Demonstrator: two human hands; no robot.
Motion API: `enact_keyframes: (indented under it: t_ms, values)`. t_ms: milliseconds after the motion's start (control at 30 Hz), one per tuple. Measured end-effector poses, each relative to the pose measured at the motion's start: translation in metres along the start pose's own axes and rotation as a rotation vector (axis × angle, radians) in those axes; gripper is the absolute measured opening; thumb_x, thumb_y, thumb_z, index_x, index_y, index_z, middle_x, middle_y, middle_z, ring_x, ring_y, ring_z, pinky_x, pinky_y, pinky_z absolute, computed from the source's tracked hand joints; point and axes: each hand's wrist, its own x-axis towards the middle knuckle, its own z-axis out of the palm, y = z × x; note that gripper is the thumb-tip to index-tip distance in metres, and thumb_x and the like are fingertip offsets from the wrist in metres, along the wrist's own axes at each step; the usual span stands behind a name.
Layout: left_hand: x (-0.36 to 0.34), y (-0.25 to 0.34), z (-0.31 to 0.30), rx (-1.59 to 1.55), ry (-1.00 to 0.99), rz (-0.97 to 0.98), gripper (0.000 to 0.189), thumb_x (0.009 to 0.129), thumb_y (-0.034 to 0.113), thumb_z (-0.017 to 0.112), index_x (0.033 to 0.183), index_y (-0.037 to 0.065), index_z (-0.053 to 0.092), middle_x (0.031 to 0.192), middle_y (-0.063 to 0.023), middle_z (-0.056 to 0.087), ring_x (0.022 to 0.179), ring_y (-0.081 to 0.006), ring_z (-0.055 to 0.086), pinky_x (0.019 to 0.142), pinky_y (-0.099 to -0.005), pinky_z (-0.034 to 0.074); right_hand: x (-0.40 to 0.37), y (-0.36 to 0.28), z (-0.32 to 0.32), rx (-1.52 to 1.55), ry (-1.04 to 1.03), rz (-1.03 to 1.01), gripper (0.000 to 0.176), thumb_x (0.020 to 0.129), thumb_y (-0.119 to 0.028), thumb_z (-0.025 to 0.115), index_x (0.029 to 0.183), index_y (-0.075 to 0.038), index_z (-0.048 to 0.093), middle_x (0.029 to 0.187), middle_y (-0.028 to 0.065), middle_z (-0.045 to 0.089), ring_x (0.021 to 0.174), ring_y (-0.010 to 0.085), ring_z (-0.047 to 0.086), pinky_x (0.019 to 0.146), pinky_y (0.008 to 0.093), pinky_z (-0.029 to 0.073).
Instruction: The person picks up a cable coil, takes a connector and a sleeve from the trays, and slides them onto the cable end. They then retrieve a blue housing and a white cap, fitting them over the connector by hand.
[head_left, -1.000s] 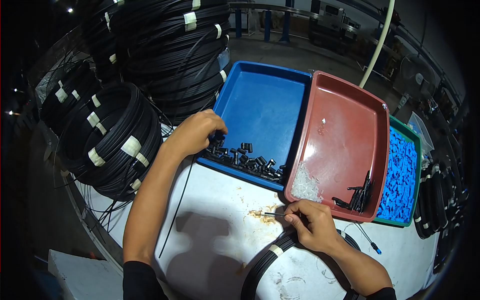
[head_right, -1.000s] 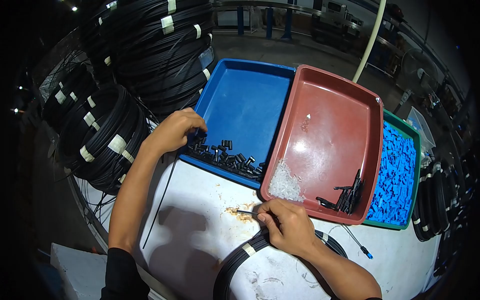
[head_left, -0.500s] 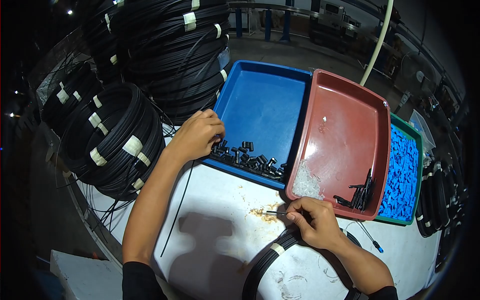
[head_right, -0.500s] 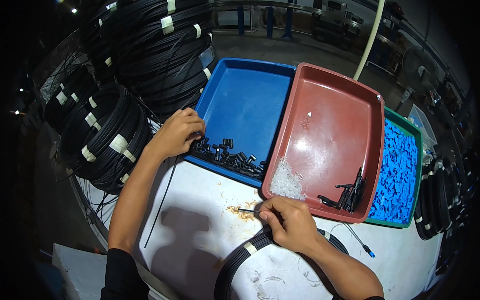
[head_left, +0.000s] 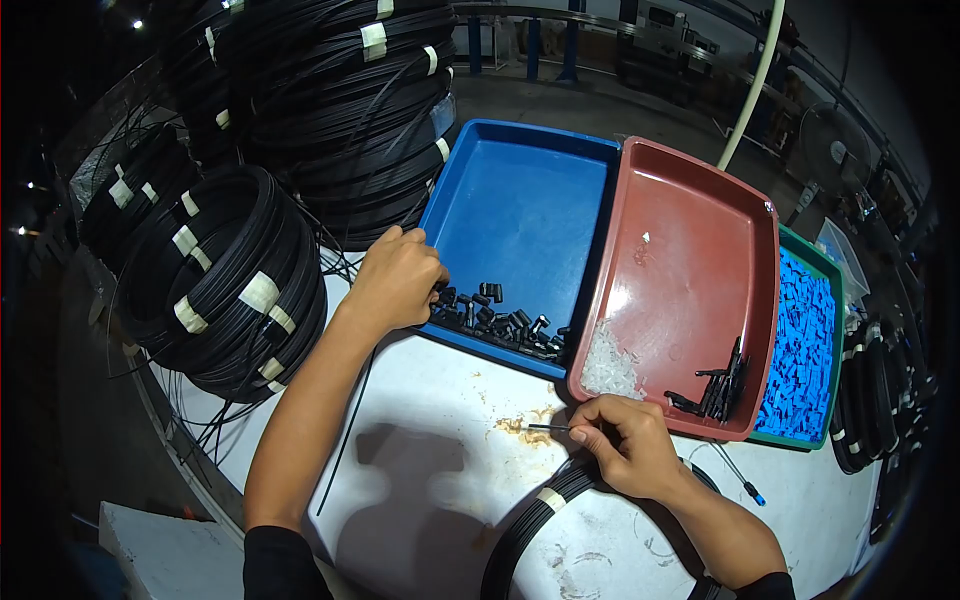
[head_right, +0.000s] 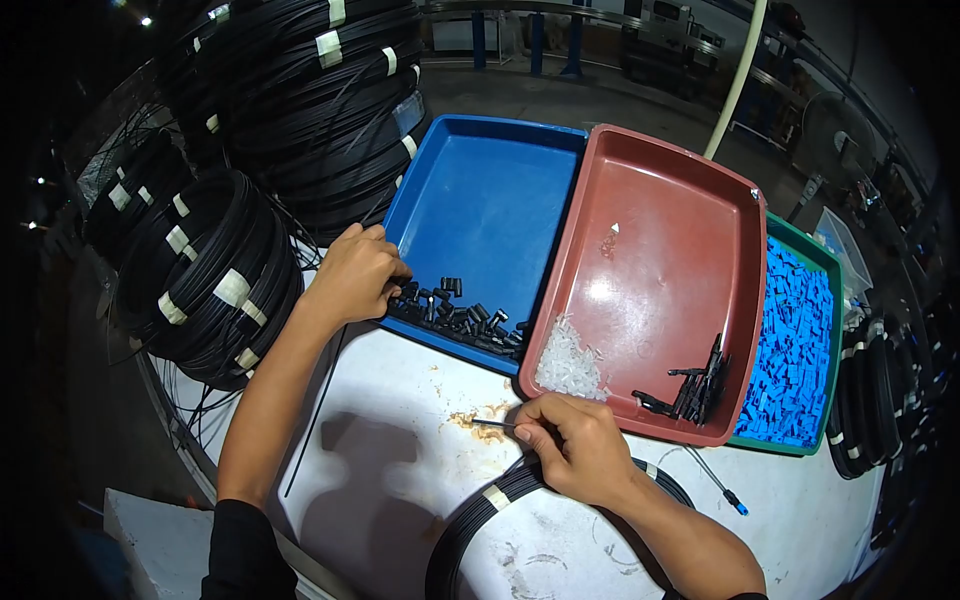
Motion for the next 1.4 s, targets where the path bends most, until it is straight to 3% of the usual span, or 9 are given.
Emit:
enact_keyframes:
  t_ms: [367,433,533,700,867,1067,1200,1367,1400]
  values:
    - [0.0,0.015,0.009,-0.013,0.018,-0.167,0.014,0.073,0.006,0.078,0.087,0.006,0.078,0.079,-0.0093,0.073,0.085,-0.0267,0.064,0.08,-0.0386,0.046,-0.001,-0.001,0.0,-0.03,-0.018,-0.05,0.01,0.088,-0.004,0.074,0.094,0.003,0.069,0.081,0.0123,0.07,0.07,0.0204,0.067,0.065,0.0316,0.052]
    - [0.0,0.017,0.008,0.012,0.001,-0.19,0.015,0.073,0.005,0.077,0.088,0.006,0.078,0.078,-0.0093,0.073,0.086,-0.0272,0.064,0.081,-0.039,0.047,-0.002,-0.002,0.0,-0.067,-0.076,-0.054,0.006,0.091,-0.006,0.068,0.094,-0.002,0.067,0.082,0.0164,0.07,0.072,0.0339,0.069,0.065,0.0405,0.053]
    - [0.004,0.02,0.007,0.0,-0.06,-0.242,0.016,0.073,0.005,0.077,0.089,0.007,0.078,0.081,-0.0098,0.074,0.089,-0.0264,0.065,0.082,-0.0388,0.046,-0.003,0.001,0.0,-0.236,-0.134,-0.108,0.005,0.09,-0.005,0.064,0.095,-0.004,0.064,0.081,0.0169,0.069,0.075,0.0379,0.068,0.067,0.0456,0.052]
    - [0.002,0.022,0.007,-0.244,0.091,-0.346,0.019,0.073,0.0,0.071,0.092,0.0,0.075,0.088,-0.0175,0.075,0.085,-0.0312,0.071,0.081,-0.0424,0.055,-0.009,0.0,0.002,-0.357,-0.142,-0.116,0.021,0.08,-0.002,0.059,0.1,-0.007,0.055,0.076,0.0204,0.066,0.075,0.0419,0.066,0.068,0.0532,0.048]
    - [0.007,0.055,-0.01,-0.418,0.341,-0.341,0.017,0.074,-0.004,0.066,0.09,-0.005,0.071,0.081,-0.0184,0.068,0.077,-0.0307,0.072,0.075,-0.0364,0.057,-0.019,0.007,0.004,-0.405,-0.126,-0.057,0.02,0.083,-0.005,0.058,0.102,-0.003,0.052,0.073,0.0215,0.065,0.072,0.0432,0.066,0.069,0.0554,0.048]
    - [0.024,0.137,-0.039,-0.801,0.478,-0.348,0.026,0.08,-0.004,0.068,0.105,0.0,0.072,0.088,-0.0058,0.071,0.072,-0.0071,0.065,0.064,-0.0233,0.052,-0.05,0.012,-0.017,-0.384,-0.068,0.027,0.017,0.083,-0.004,0.057,0.099,-0.004,0.053,0.077,0.0208,0.066,0.076,0.0427,0.066,0.069,0.0553,0.047]
    - [0.032,0.205,-0.052,-1.116,0.545,-0.142,0.034,0.082,-0.004,0.07,0.115,0.002,0.071,0.096,-0.0081,0.075,0.08,-0.0103,0.067,0.072,-0.0248,0.054,-0.078,0.023,-0.04,-0.33,0.152,0.046,0.012,0.082,-0.004,0.057,0.094,-0.006,0.058,0.08,0.0184,0.067,0.081,0.0425,0.067,0.071,0.0547,0.048]
    - [0.034,0.264,-0.034,-1.515,0.381,-0.098,0.016,0.091,0.007,0.076,0.105,-0.001,0.074,0.09,-0.007,0.076,0.081,-0.0121,0.07,0.075,-0.027,0.056,-0.122,0.027,-0.093,-0.235,0.454,0.182,0.008,0.089,-0.009,0.064,0.091,-0.001,0.065,0.083,0.0208,0.069,0.082,0.0413,0.068,0.072,0.0484,0.051]
    - [0.032,0.273,-0.034,-1.588,0.292,-0.133,0.017,0.093,0.01,0.076,0.106,-0.002,0.074,0.089,-0.0065,0.076,0.08,-0.0123,0.07,0.075,-0.026,0.055,-0.13,0.028,-0.098,-0.154,0.543,0.178,0.009,0.091,-0.01,0.067,0.093,-0.002,0.065,0.074,0.0107,0.066,0.068,0.0216,0.063,0.065,0.0361,0.049]
